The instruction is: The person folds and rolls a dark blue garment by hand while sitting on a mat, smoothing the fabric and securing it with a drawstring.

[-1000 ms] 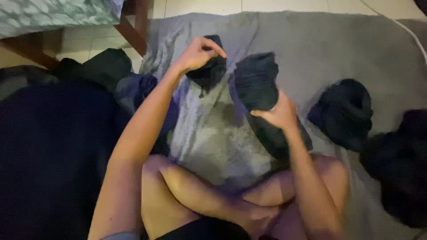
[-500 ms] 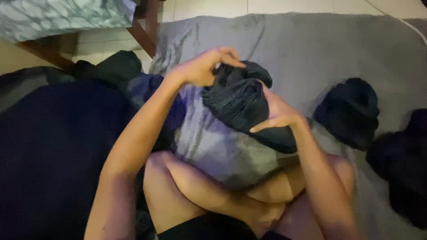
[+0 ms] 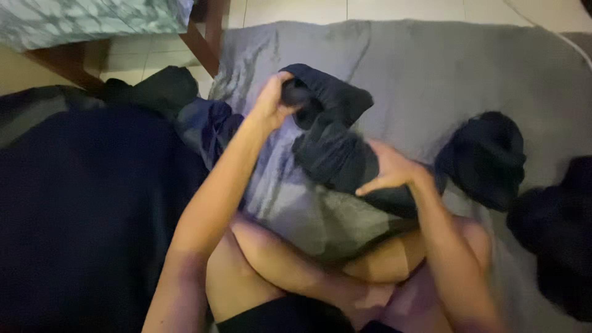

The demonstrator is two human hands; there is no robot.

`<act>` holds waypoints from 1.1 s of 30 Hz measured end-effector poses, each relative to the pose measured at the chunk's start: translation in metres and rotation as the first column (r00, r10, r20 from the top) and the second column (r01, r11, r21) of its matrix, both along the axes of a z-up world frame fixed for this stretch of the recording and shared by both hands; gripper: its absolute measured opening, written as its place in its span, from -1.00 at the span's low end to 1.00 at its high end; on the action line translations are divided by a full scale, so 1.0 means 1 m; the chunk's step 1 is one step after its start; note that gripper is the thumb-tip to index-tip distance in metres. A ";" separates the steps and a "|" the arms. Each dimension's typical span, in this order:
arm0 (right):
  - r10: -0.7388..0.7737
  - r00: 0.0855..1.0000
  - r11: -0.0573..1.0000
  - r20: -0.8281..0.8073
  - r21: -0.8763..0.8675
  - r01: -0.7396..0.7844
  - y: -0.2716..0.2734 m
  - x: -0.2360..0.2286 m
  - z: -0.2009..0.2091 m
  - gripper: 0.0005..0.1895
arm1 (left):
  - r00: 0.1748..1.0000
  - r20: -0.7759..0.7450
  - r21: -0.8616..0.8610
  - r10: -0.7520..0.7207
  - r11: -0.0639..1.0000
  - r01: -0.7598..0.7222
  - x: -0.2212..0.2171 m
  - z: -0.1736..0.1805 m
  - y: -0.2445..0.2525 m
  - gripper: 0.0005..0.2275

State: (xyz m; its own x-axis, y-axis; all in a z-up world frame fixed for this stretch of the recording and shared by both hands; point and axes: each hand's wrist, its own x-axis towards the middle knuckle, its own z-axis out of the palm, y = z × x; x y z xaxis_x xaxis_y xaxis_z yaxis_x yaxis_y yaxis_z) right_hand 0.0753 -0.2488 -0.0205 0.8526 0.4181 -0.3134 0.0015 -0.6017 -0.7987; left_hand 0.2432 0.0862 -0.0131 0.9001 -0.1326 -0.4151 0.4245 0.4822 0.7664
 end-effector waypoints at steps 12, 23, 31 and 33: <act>0.090 0.990 0.952 -0.107 0.301 -0.054 0.060 -0.002 0.006 0.43 | 0.663 -0.152 0.961 -0.733 0.047 0.272 -0.065 0.131 -0.023 -0.59; 0.303 0.938 0.859 0.166 0.378 -0.345 0.079 0.015 0.048 0.36 | 0.559 -0.495 0.866 -0.665 -0.328 0.377 -0.095 0.173 -0.038 -0.15; -0.024 1.000 0.924 0.010 0.382 0.018 0.035 0.025 0.003 0.33 | 0.576 0.207 0.910 -0.791 0.372 0.183 -0.067 0.114 0.027 -0.89; -0.101 0.995 0.878 0.012 0.470 0.083 0.045 0.011 0.010 0.24 | 0.588 0.295 0.818 -0.753 0.517 0.253 -0.085 0.108 0.018 -0.89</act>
State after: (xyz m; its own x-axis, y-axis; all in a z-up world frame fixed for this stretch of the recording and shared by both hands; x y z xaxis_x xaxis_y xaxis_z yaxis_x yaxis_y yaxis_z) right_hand 0.0866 -0.2039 -0.0102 0.9014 0.4273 -0.0691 -0.0019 -0.1557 -0.9878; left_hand 0.1577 0.1045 0.0948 0.8148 -0.5778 -0.0483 -0.2175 -0.3817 0.8983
